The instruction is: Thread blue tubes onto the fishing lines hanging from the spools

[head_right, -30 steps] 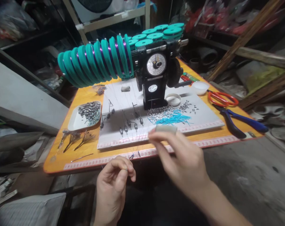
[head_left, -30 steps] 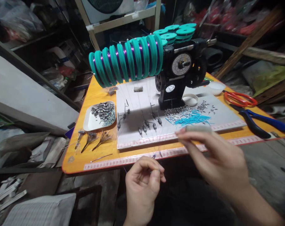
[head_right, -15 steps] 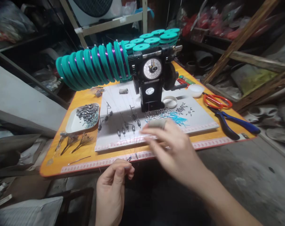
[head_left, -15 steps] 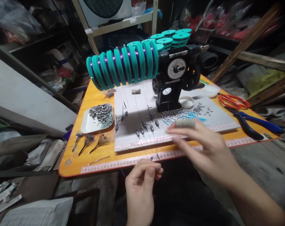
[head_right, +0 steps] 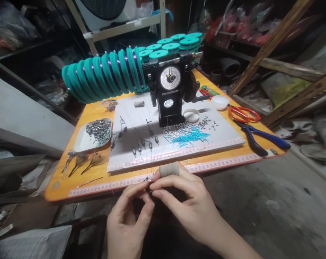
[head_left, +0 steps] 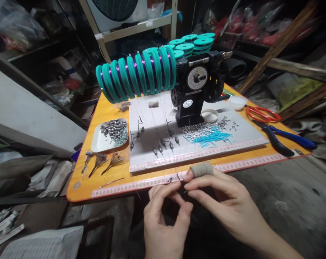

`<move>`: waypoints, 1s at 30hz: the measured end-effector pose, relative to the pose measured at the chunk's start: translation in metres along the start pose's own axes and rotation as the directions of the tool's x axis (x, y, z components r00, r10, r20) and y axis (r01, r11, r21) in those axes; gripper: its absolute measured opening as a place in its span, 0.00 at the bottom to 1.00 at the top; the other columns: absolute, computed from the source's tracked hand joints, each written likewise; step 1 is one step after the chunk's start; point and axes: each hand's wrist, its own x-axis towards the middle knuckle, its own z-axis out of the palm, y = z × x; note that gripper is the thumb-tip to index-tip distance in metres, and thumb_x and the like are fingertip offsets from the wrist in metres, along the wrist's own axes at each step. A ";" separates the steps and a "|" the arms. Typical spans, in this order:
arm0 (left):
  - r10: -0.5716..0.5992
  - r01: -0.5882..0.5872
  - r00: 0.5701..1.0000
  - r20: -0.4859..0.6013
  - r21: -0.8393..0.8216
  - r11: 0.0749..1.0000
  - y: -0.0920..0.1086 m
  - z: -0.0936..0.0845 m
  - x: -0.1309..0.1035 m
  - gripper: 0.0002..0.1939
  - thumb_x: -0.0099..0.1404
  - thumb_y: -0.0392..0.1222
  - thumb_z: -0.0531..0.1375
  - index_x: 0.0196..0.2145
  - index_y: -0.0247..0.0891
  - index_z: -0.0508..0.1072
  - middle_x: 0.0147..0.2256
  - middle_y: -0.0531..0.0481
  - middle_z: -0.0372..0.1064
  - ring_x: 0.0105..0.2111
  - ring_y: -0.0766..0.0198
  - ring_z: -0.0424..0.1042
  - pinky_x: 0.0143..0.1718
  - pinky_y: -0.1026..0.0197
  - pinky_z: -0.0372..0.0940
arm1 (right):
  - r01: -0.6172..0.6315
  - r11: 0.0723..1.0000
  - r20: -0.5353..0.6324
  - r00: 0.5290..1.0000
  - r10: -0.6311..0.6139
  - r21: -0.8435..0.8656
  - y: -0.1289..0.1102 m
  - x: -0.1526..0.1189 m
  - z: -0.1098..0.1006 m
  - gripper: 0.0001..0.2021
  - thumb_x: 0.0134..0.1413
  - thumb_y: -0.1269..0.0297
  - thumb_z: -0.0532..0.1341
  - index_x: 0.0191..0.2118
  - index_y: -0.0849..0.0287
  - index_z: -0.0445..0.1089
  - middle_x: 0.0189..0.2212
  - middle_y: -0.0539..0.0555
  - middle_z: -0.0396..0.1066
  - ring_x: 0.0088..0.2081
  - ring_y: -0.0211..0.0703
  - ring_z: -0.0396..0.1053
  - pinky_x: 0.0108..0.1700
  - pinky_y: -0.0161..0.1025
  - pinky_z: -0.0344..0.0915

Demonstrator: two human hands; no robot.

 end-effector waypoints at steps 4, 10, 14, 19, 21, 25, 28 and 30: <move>0.101 -0.098 0.994 -0.039 0.076 0.992 -0.002 -0.002 -0.003 0.08 0.62 0.31 0.63 0.35 0.43 0.76 0.31 0.54 0.71 0.34 0.65 0.70 0.40 0.64 0.66 | -0.052 0.998 -0.008 0.999 0.052 0.028 -0.001 -0.004 -0.001 0.05 0.55 0.69 0.66 0.36 0.51 0.78 0.37 0.51 0.78 0.40 0.42 0.76 0.44 0.36 0.74; 0.113 -0.113 0.993 0.018 0.034 0.993 0.002 -0.002 0.001 0.06 0.62 0.31 0.62 0.31 0.41 0.73 0.28 0.54 0.68 0.31 0.65 0.68 0.35 0.64 0.65 | -0.091 0.990 -0.012 0.996 0.093 0.106 -0.005 -0.005 0.002 0.01 0.54 0.66 0.68 0.33 0.52 0.78 0.33 0.51 0.78 0.38 0.43 0.77 0.42 0.36 0.74; 0.099 -0.100 0.993 0.058 0.005 0.995 0.002 -0.003 -0.001 0.06 0.62 0.31 0.63 0.33 0.42 0.76 0.29 0.53 0.71 0.32 0.64 0.70 0.36 0.63 0.66 | -0.077 0.990 -0.003 0.997 0.078 0.115 -0.006 -0.005 0.001 0.02 0.54 0.67 0.67 0.33 0.52 0.78 0.33 0.52 0.78 0.37 0.43 0.76 0.41 0.37 0.74; 0.189 -0.191 0.981 0.036 0.078 0.978 -0.001 -0.005 -0.001 0.11 0.59 0.30 0.65 0.39 0.43 0.76 0.31 0.52 0.73 0.33 0.62 0.73 0.39 0.61 0.68 | -0.096 0.987 -0.001 0.995 0.097 0.131 -0.005 -0.005 -0.001 0.03 0.54 0.67 0.68 0.34 0.51 0.77 0.33 0.50 0.78 0.39 0.41 0.76 0.43 0.36 0.73; 0.270 -0.273 0.962 0.040 0.109 0.956 -0.003 -0.004 0.000 0.09 0.59 0.28 0.65 0.33 0.42 0.75 0.28 0.54 0.73 0.30 0.63 0.72 0.36 0.60 0.67 | -0.105 0.985 0.002 0.994 0.105 0.135 -0.005 -0.005 -0.002 0.02 0.54 0.67 0.68 0.33 0.52 0.77 0.34 0.50 0.78 0.39 0.42 0.76 0.43 0.36 0.72; 0.448 -0.445 0.892 0.057 0.275 0.852 -0.007 -0.003 0.006 0.17 0.59 0.32 0.68 0.45 0.44 0.76 0.32 0.53 0.77 0.32 0.59 0.75 0.41 0.55 0.66 | -0.123 0.976 0.021 0.992 0.121 0.182 -0.005 -0.004 -0.005 0.02 0.54 0.69 0.67 0.32 0.54 0.77 0.34 0.51 0.77 0.39 0.41 0.75 0.44 0.37 0.71; 0.614 -0.614 0.777 0.138 0.376 0.694 -0.004 -0.003 0.014 0.26 0.58 0.36 0.69 0.54 0.42 0.73 0.33 0.51 0.79 0.31 0.58 0.77 0.40 0.55 0.66 | -0.169 0.968 0.059 0.985 0.161 0.186 -0.005 -0.003 -0.010 0.01 0.53 0.68 0.68 0.32 0.56 0.77 0.33 0.50 0.77 0.36 0.39 0.74 0.40 0.35 0.71; 0.687 -0.709 0.694 0.217 0.375 0.597 0.001 -0.001 0.020 0.17 0.58 0.32 0.68 0.46 0.40 0.77 0.29 0.53 0.78 0.27 0.62 0.76 0.37 0.58 0.66 | -0.188 0.961 0.135 0.977 0.162 0.205 -0.005 0.000 -0.017 0.02 0.54 0.66 0.68 0.32 0.57 0.78 0.32 0.50 0.77 0.35 0.38 0.74 0.39 0.34 0.70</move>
